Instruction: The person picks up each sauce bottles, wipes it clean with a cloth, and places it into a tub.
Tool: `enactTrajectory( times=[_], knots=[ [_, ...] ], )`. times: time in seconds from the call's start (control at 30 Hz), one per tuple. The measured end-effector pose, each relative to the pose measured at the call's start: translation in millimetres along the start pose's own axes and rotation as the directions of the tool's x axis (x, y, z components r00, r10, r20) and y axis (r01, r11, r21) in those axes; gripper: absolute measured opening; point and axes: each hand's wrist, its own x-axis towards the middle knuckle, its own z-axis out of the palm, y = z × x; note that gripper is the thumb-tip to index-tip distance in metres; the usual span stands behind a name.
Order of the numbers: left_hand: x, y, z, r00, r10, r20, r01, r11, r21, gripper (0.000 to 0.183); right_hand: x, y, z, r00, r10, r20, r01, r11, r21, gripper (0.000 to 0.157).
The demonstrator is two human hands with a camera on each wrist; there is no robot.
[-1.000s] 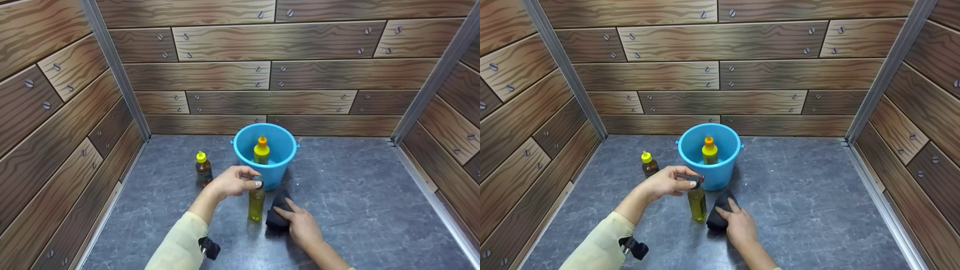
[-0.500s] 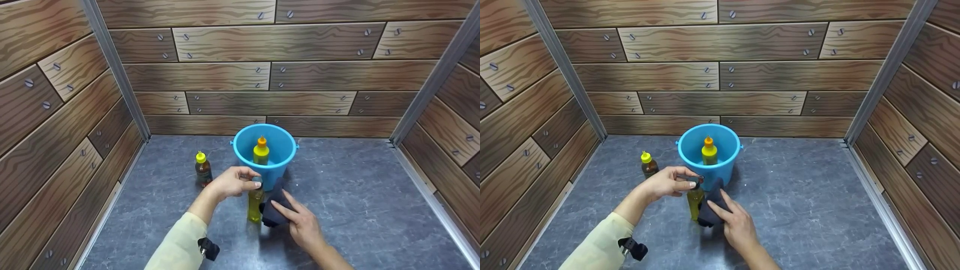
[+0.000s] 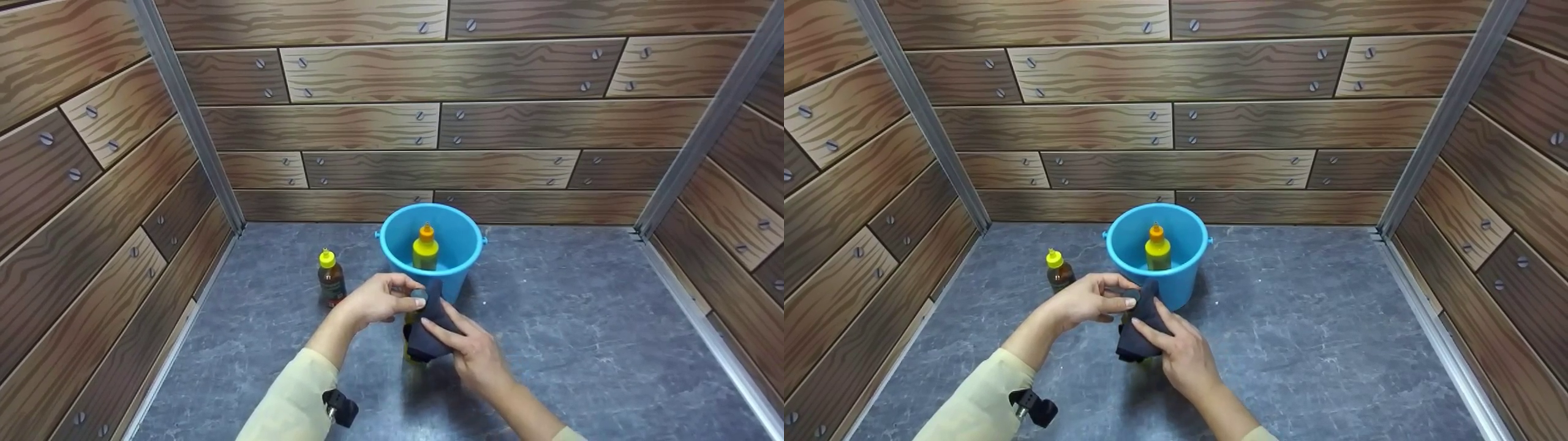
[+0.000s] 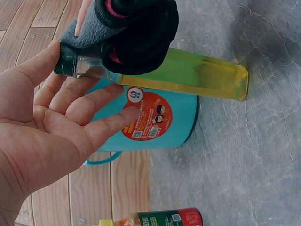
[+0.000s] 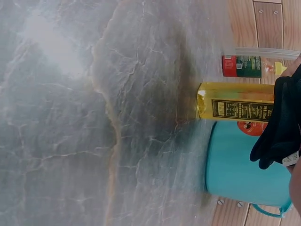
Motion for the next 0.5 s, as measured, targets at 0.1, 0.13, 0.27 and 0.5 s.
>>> enactTrajectory(
  times=[0.1,0.13,0.27,0.5],
  knots=[
    [0.2,-0.4,-0.7,1.0,-0.001,0.003,0.001,1.0,0.005,0.024,2.8,-0.2,0.7,1.0,-0.004,0.013,0.004,1.0,-0.002,0.082],
    [0.2,-0.2,-1.1,1.0,-0.002,0.004,0.002,1.0,0.007,0.025,4.1,-0.3,0.5,1.0,-0.002,0.023,0.002,1.0,0.0,0.082],
    [0.4,0.8,-3.0,1.0,-0.01,0.002,0.01,1.0,0.01,0.025,8.8,-0.8,-1.2,0.996,0.023,0.092,-0.021,1.0,-0.016,0.08],
    [1.2,0.7,-3.1,1.0,-0.008,0.006,0.008,1.0,0.02,0.025,12.3,-3.5,-5.5,0.979,0.074,0.189,-0.066,0.997,-0.046,0.081]
  ],
)
